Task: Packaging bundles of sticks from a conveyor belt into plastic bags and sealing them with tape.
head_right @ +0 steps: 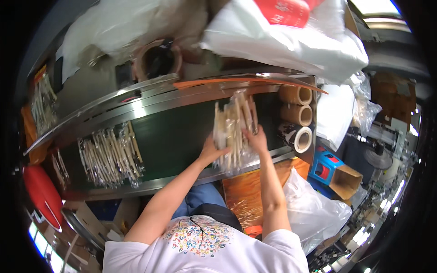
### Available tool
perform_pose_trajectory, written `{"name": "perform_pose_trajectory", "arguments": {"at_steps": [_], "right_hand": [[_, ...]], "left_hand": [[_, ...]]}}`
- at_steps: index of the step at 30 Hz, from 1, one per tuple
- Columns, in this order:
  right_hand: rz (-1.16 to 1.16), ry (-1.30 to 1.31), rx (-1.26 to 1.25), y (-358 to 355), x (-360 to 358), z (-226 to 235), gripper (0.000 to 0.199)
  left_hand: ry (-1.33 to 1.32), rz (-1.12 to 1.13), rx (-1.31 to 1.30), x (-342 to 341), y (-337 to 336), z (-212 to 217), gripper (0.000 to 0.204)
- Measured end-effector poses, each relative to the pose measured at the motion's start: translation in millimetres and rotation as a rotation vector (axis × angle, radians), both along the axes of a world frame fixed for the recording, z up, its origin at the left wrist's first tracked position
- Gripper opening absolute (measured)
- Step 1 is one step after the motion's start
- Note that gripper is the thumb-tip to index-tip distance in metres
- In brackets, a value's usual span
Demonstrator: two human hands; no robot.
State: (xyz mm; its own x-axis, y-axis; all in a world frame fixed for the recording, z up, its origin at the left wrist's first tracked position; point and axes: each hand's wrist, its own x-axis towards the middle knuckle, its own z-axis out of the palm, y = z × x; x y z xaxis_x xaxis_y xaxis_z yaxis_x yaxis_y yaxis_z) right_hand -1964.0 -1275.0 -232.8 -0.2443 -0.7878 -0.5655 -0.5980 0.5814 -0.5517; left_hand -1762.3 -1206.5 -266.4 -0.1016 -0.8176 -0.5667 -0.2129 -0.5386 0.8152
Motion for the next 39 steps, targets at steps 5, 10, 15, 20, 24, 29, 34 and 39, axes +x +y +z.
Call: {"name": "perform_pose_trajectory", "arguments": {"at_steps": [5,10,15,20,24,29,34,39], "right_hand": [[-0.078,-0.447,0.251,144,103,-20,0.056],[0.061,-0.554,0.377,80,157,-35,0.061],[0.07,-0.758,0.286,-49,201,7,0.069],[0.095,-0.757,0.138,-39,214,-40,0.067],[0.033,-0.958,0.45,-14,213,-18,0.063],[0.232,-0.967,0.409,46,242,60,0.076],[0.758,-1.119,0.465,139,354,154,0.102],[1.275,-0.973,0.795,300,463,166,0.099]], "left_hand": [[0.623,0.385,0.456,98,118,45,0.077],[0.67,0.615,0.41,177,67,43,0.073],[0.176,0.516,-0.017,242,-26,18,0.101],[0.309,0.399,0.075,211,-35,39,0.092],[0.452,0.5,0.171,192,6,43,0.092],[0.43,0.68,-0.183,189,108,82,0.097],[0.06,0.971,-0.518,234,256,189,0.102],[0.137,1.578,-0.549,238,441,229,0.102]]}}
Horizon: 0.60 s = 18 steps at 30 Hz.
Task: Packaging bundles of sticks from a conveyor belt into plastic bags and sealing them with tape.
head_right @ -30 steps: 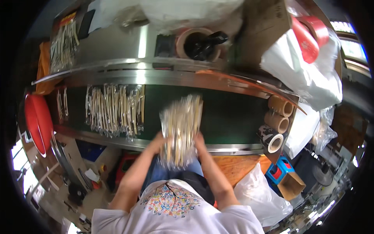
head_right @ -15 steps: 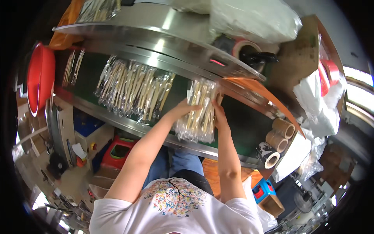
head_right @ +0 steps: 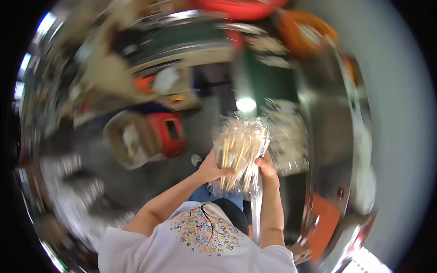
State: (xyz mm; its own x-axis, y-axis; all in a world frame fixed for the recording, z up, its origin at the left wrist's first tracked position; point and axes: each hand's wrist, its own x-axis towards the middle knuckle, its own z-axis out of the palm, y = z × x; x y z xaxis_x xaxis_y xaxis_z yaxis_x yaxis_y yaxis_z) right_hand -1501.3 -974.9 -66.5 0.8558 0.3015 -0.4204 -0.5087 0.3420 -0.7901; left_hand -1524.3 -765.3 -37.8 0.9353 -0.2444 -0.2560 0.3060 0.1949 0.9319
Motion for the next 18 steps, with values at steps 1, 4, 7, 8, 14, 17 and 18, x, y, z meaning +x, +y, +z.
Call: {"name": "perform_pose_trajectory", "arguments": {"at_steps": [1,4,7,8,14,17,18], "right_hand": [[0.102,0.025,0.016,42,16,-3,0.095],[0.535,0.167,0.014,172,63,7,0.076],[0.97,0.363,-0.144,323,98,18,0.058],[1.142,0.462,-0.266,376,105,27,0.055],[2.012,0.539,-0.936,623,54,11,0.048],[2.865,-0.157,-1.115,682,-19,-87,0.06],[3.021,-0.777,-0.985,696,-18,-109,0.067]], "left_hand": [[0.024,0.125,-0.029,-11,35,-9,0.095],[0.15,0.497,-0.046,-33,122,-36,0.085],[0.154,1.021,-0.46,-52,189,-21,0.069],[0.161,1.195,-0.638,-58,206,-20,0.065],[-0.056,1.727,-1.339,-37,270,-76,0.055],[-0.21,2.363,-1.325,-18,284,-102,0.065],[-0.242,2.34,-1.363,1,303,-107,0.065]]}}
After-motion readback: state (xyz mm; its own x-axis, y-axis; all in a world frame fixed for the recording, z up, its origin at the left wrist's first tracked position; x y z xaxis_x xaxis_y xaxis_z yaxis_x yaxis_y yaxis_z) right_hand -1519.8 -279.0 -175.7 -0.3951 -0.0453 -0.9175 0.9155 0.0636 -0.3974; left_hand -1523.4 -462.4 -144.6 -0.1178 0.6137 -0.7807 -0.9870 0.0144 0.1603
